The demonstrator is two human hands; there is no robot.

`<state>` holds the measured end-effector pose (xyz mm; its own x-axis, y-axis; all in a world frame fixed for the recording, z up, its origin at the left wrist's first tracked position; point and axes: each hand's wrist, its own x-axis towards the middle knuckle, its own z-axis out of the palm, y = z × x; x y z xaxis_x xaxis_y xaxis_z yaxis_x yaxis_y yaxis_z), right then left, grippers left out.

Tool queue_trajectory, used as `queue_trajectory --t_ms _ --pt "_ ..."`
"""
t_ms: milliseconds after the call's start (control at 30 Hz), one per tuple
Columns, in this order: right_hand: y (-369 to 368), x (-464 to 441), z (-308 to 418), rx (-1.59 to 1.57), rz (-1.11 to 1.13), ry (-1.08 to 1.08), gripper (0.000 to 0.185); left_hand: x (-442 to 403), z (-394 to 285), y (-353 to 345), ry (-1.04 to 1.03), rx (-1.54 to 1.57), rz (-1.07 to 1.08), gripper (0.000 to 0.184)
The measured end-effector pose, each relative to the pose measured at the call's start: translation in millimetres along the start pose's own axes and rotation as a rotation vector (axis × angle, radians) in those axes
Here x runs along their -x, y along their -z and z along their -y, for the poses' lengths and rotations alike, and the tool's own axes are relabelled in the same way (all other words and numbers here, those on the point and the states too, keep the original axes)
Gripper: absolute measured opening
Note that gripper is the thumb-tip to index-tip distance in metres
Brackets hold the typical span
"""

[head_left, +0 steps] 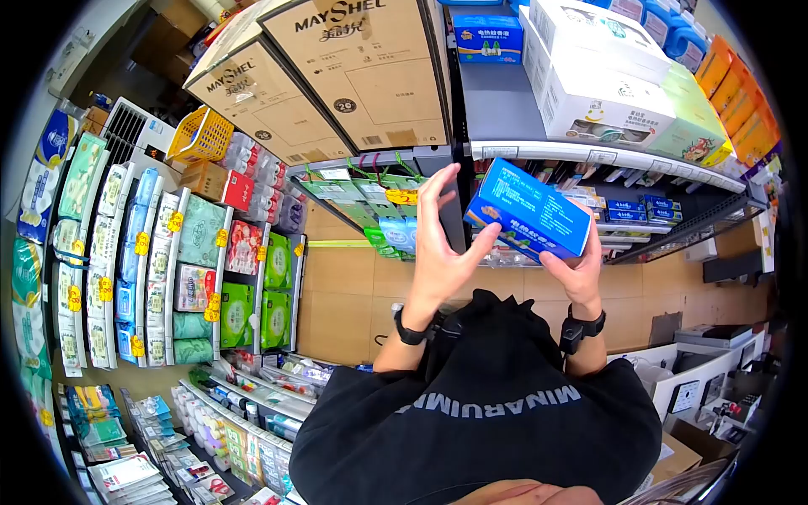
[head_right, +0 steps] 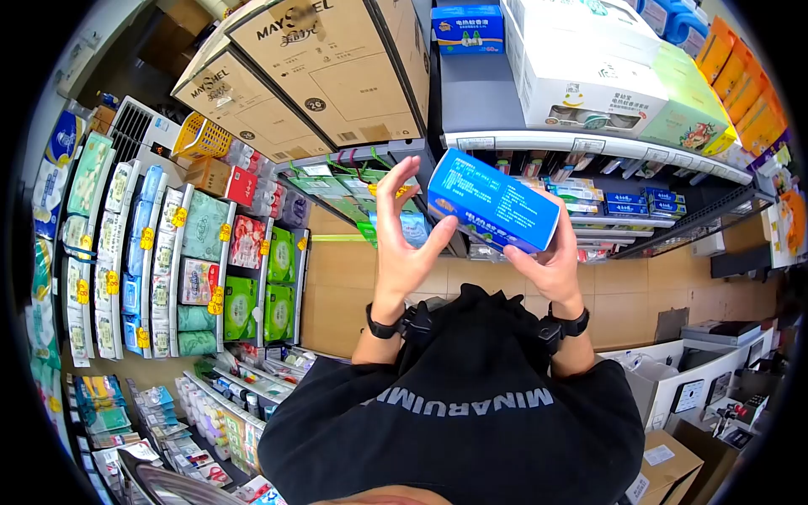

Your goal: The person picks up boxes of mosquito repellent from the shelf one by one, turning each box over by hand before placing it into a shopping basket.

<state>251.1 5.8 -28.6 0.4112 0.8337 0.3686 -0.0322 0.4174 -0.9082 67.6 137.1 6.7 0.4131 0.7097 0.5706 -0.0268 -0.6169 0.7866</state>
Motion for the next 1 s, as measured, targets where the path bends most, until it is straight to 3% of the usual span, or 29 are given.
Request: queue_trajectory --t_ms 33,100,133,233,300,433,567,667,1000 --pt "5.0 1.0 2.4 0.022 0.072 -0.015 0.076 -0.8 5.8 3.5 0.007 0.003 0.006 0.077" --pt "8.1 2.8 7.9 0.038 0.092 -0.049 0.073 0.7 17.3 10.2 0.097 0.316 0.27 0.08" --pt "8.1 3.1 9.5 0.012 0.102 -0.055 0.07 3.1 21.9 13.1 0.071 0.289 0.299 0.081" --pt "7.0 -0.8 13.6 -0.018 0.102 -0.046 0.063 8.8 26.5 16.5 0.066 0.255 0.305 0.08" --pt "9.4 -8.3 12.0 0.129 0.177 0.134 0.065 14.6 30.7 14.3 0.081 0.28 0.285 0.08" --pt "2.1 0.6 22.4 0.091 0.055 -0.057 0.071 16.2 32.1 12.3 0.089 0.329 0.252 0.079" --pt "-5.7 -1.2 23.3 0.07 -0.002 -0.033 0.074 17.9 32.4 12.5 0.126 0.328 0.241 0.077" --pt "-7.9 -5.3 18.2 0.156 0.024 0.168 0.075 17.6 34.0 9.7 0.242 0.395 0.258 0.073" --pt "-23.4 -9.8 26.8 0.469 0.025 0.317 0.078 33.7 60.9 -12.6 0.373 0.509 0.321 0.064"
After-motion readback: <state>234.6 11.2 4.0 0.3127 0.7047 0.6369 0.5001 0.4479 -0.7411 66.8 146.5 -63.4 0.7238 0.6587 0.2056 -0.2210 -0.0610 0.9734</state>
